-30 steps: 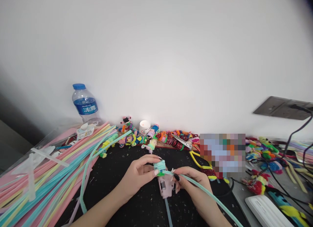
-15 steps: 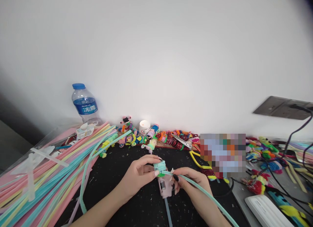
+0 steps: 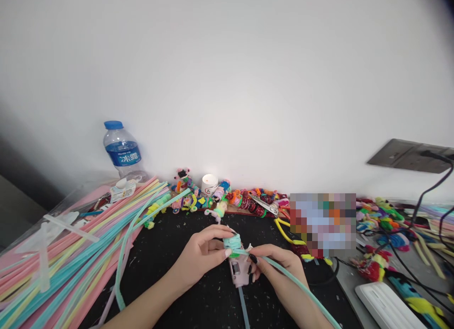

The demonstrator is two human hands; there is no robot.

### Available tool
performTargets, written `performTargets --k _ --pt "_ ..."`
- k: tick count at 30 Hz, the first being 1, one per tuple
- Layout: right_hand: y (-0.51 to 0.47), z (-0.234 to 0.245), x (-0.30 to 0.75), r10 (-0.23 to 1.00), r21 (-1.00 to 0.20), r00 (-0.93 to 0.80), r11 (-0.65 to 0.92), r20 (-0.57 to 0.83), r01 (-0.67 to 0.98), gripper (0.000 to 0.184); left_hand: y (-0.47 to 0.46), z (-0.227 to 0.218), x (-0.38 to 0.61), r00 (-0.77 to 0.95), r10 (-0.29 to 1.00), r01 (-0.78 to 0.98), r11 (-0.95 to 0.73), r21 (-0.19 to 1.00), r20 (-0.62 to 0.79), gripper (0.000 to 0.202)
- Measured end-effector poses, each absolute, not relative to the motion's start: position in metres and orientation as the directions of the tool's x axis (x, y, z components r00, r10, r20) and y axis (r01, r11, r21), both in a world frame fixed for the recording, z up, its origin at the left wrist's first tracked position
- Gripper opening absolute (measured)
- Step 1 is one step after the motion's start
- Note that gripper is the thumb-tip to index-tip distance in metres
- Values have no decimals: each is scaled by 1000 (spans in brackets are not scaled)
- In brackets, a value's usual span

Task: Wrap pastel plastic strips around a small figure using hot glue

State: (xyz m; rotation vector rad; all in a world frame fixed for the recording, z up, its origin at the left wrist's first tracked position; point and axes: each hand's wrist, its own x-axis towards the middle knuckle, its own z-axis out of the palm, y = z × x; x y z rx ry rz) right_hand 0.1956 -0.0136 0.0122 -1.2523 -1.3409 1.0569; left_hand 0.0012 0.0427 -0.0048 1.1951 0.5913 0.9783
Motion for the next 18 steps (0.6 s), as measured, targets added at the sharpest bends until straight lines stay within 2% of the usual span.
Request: performTargets --k 9,18 --pt "-14 10 198 988 -956 25 140 151 259 12 43 -4 1 483 871 -300 67 952 91 22" --pt "-15 14 197 978 -934 9 195 207 299 14 43 -4 2 469 880 -284 66 957 78 21"
